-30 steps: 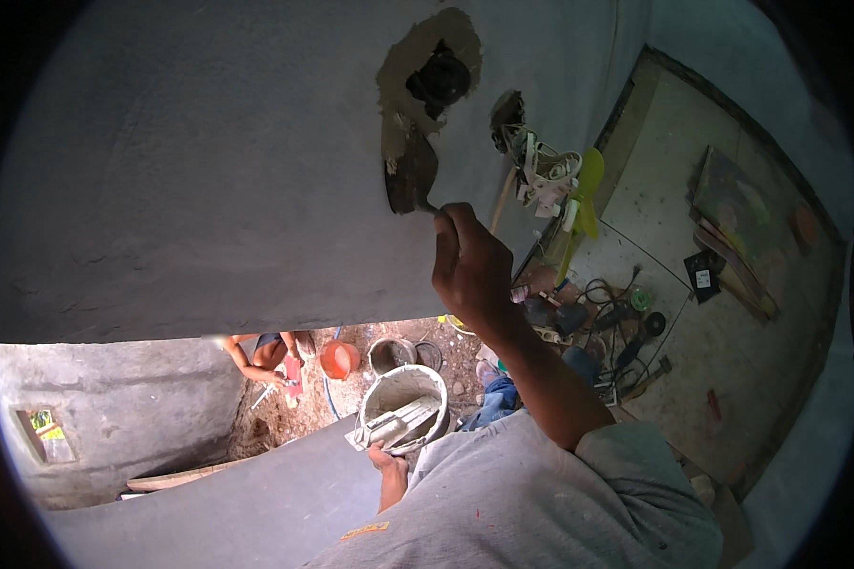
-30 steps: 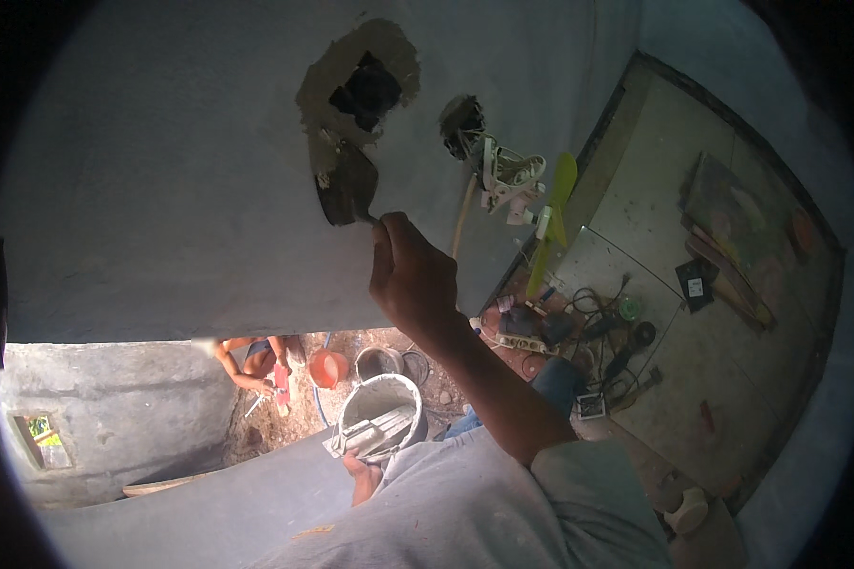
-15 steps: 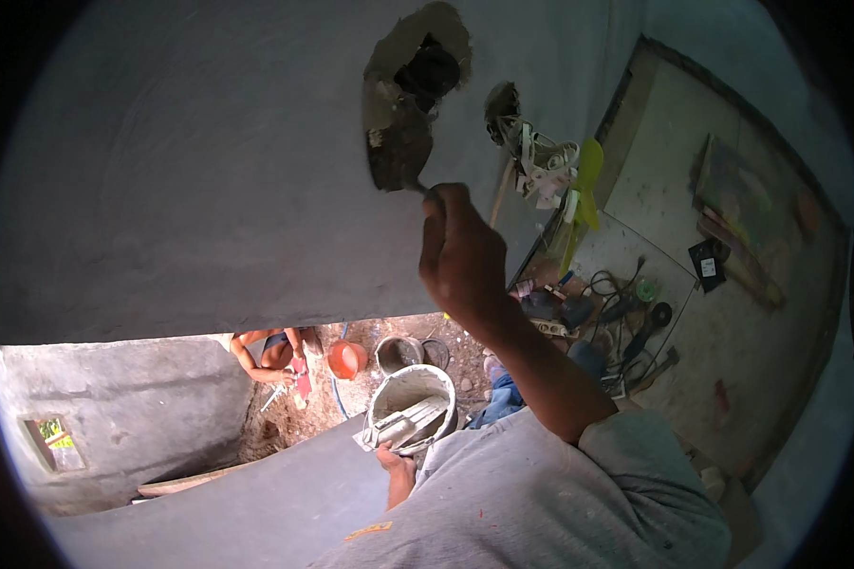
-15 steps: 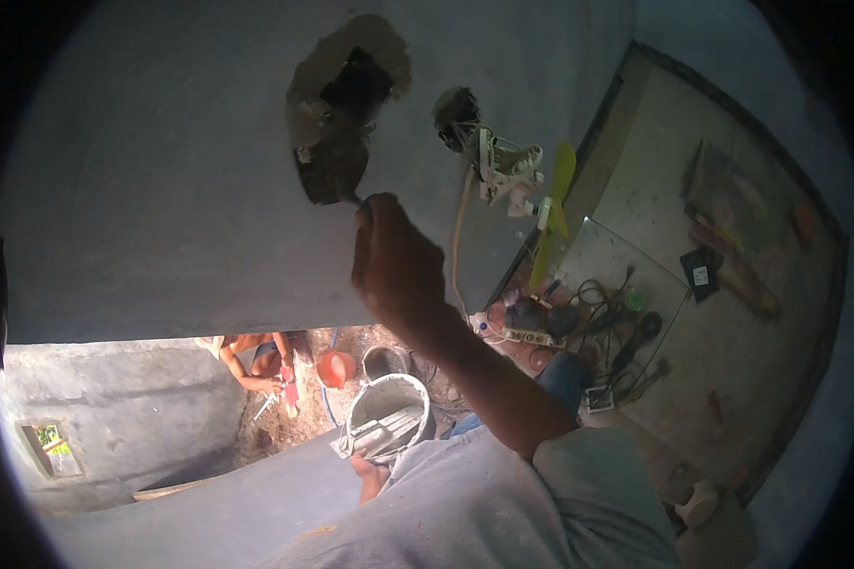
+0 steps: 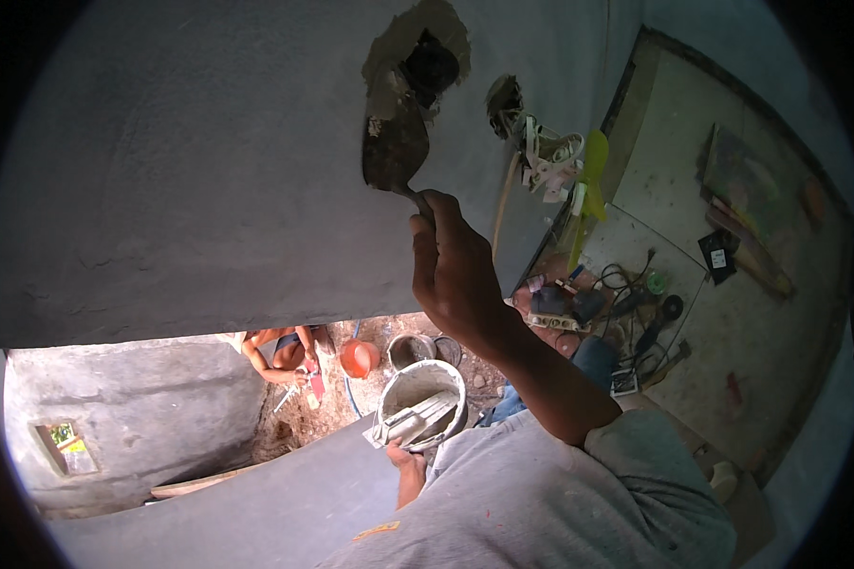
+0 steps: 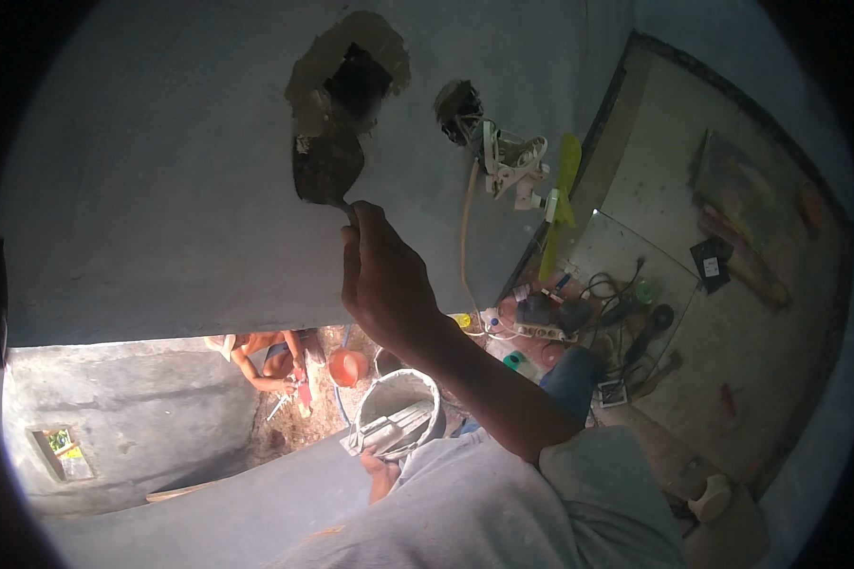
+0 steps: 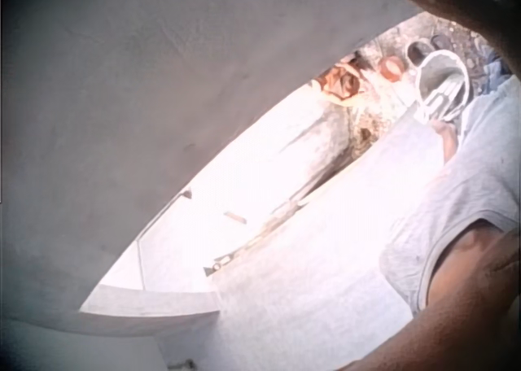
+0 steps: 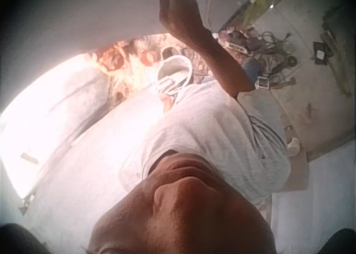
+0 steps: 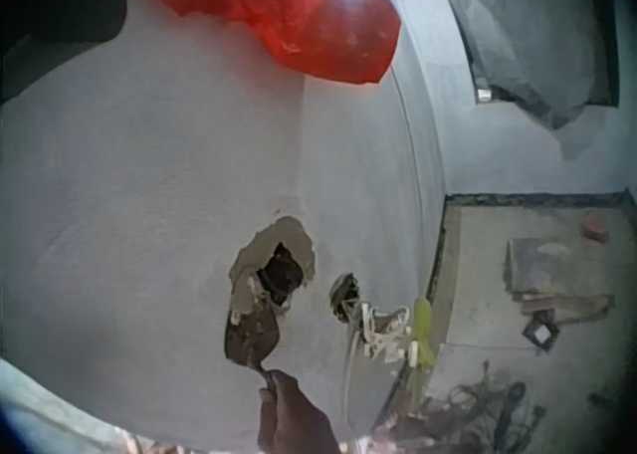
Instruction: The person patches a hole in a wall around electrical wiring by applying plaster with a trowel and smoothing it over the surface.
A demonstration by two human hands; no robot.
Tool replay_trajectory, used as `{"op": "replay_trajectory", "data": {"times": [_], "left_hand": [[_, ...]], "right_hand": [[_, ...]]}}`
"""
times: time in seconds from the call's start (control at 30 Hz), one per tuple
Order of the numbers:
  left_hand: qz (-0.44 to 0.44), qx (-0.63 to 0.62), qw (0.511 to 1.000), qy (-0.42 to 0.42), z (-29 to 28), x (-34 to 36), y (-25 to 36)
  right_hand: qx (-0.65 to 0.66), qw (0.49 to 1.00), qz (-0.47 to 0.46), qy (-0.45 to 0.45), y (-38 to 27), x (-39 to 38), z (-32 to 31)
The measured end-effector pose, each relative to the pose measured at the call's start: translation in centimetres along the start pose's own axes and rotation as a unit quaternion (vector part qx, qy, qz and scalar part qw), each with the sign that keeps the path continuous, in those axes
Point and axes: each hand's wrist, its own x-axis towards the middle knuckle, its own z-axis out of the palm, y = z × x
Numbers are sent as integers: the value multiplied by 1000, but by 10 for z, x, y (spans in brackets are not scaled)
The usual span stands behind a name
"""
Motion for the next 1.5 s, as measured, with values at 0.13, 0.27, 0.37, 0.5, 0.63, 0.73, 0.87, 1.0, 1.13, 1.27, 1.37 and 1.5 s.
{"op": "replay_trajectory", "data": {"times": [0.13,0.27,0.37,0.5,0.63,0.73,0.87,1.0,1.13,1.27,1.37,1.5], "left_hand": [[6,5,1000,-4,2,-2,-1],[12,7,1000,10,-2,2,-3],[4,3,1000,-9,-7,8,-2],[-32,7,999,-16,-5,5,0],[-42,-2,998,-52,-9,8,3],[-37,19,999,-34,3,-7,6],[-25,19,999,-26,13,-20,9],[-8,12,999,-38,-12,8,3],[-9,2,999,-33,-10,9,0],[-33,-20,998,-55,-24,31,-4],[-39,-45,994,-95,-42,57,-9],[-34,-18,994,-99,-41,69,-17]], "right_hand": [[-2,1000,-15,11,4,1,3],[3,1000,8,0,6,-2,3],[-1,1000,14,-2,11,-3,2],[-6,1000,13,-3,15,-7,2],[-11,1000,17,-6,19,-14,3],[-18,998,54,-37,19,-18,-3],[-19,995,79,-50,23,-26,-5],[-19,994,99,-42,32,-35,-6],[-25,995,92,-6,42,-45,-10],[-13,1000,16,9,20,-32,-4],[-1,1000,-7,14,4,-21,3],[-28,1000,-7,6,-9,-9,-1]]}}
